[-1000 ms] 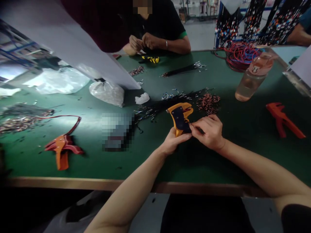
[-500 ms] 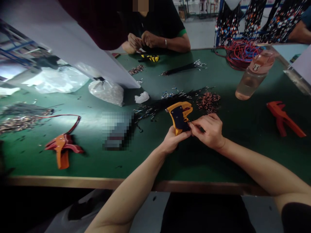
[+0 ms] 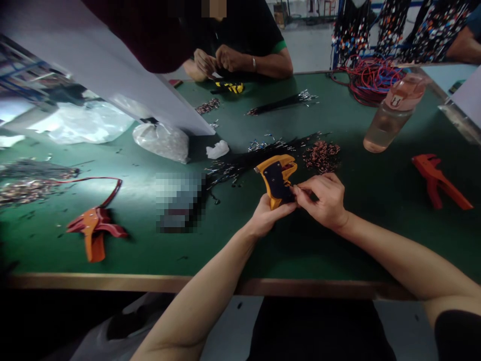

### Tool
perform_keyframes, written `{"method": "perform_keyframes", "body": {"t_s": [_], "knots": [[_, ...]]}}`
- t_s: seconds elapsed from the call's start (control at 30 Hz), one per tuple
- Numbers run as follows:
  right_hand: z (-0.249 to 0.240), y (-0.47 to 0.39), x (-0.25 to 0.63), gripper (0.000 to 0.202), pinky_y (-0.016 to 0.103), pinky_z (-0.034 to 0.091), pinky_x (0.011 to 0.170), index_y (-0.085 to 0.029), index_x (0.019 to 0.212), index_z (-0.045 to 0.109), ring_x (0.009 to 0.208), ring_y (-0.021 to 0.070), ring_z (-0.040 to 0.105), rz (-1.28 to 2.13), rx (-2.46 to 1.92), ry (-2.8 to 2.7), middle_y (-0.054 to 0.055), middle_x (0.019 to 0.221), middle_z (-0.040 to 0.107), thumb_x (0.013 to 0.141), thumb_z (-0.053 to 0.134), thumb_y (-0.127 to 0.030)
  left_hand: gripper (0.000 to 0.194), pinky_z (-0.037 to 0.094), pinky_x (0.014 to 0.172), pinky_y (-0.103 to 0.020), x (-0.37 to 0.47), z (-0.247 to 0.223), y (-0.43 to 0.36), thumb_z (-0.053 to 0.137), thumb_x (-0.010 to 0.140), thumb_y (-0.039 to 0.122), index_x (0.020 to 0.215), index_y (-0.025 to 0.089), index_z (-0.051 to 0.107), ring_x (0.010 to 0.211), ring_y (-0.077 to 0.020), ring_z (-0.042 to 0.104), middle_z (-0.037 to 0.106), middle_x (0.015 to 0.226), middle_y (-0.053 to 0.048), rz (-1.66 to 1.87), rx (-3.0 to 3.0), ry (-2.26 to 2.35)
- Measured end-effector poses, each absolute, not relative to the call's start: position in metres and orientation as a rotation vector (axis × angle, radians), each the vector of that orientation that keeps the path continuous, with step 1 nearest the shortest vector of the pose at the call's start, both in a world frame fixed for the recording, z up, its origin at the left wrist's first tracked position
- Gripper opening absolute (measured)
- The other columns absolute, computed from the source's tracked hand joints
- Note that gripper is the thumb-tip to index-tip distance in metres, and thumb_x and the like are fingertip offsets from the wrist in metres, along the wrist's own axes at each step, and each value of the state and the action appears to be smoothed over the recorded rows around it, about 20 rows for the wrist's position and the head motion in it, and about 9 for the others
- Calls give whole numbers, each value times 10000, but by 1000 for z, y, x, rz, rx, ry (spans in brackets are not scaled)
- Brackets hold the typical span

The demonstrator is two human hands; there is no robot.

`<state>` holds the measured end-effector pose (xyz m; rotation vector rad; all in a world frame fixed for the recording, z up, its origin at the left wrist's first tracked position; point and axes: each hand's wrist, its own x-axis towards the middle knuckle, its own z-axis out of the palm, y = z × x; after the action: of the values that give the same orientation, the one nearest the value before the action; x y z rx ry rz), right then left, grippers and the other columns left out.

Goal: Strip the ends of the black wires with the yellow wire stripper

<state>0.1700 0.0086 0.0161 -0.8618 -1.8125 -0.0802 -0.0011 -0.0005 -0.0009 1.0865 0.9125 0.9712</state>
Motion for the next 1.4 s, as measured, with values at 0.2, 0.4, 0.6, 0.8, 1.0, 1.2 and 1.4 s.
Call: {"method": "perform_keyframes", "body": {"t_s": [0.2, 0.4, 0.6, 0.8, 1.0, 1.2, 1.4], "knots": [[15, 9, 170, 154, 304, 437, 657, -223, 753, 610, 527, 119, 629, -65, -859, -1826, -51, 623, 698, 890, 649, -166, 393, 547, 834, -353, 0, 2, 0, 860, 610, 333, 931, 150, 724, 836, -197, 669, 735, 892, -52, 978, 1103, 951], [16, 7, 169, 155, 311, 448, 667, -220, 754, 619, 530, 123, 636, -68, -877, -1817, -49, 606, 688, 904, 644, -188, 242, 515, 704, -300, 1, 14, -1, 809, 655, 339, 771, 159, 697, 699, -161, 597, 673, 717, -19, 1004, 1198, 977], [18, 6, 168, 153, 307, 443, 664, -214, 750, 619, 524, 121, 627, -47, -865, -1832, -43, 606, 685, 895, 639, -170, 201, 460, 635, -281, 3, 19, -3, 754, 676, 329, 636, 163, 648, 626, -143, 538, 610, 623, -9, 992, 1245, 989], [16, 6, 169, 150, 301, 449, 668, -223, 750, 612, 521, 115, 624, -27, -856, -1817, -50, 627, 702, 877, 642, -150, 219, 435, 609, -277, 6, 16, -4, 726, 668, 336, 590, 162, 617, 596, -135, 514, 581, 576, -9, 956, 1238, 1013], [14, 6, 168, 139, 309, 456, 678, -222, 754, 614, 527, 121, 633, -25, -863, -1816, -45, 638, 709, 868, 645, -148, 243, 436, 614, -271, 5, 15, -4, 732, 678, 354, 574, 162, 626, 625, -139, 520, 591, 608, -19, 968, 1253, 1032], [14, 6, 168, 143, 315, 456, 685, -225, 748, 622, 522, 124, 624, -23, -868, -1812, -47, 623, 694, 880, 638, -170, 274, 423, 589, -264, 6, 18, -4, 769, 632, 362, 532, 172, 599, 595, -131, 494, 568, 567, -8, 955, 1226, 1068], [16, 6, 168, 153, 310, 452, 661, -222, 747, 614, 518, 123, 624, -22, -860, -1819, -44, 620, 694, 890, 629, -170, 274, 402, 532, -256, 8, 19, -7, 758, 627, 361, 531, 169, 588, 536, -118, 483, 564, 526, -6, 942, 1214, 1098]]}}
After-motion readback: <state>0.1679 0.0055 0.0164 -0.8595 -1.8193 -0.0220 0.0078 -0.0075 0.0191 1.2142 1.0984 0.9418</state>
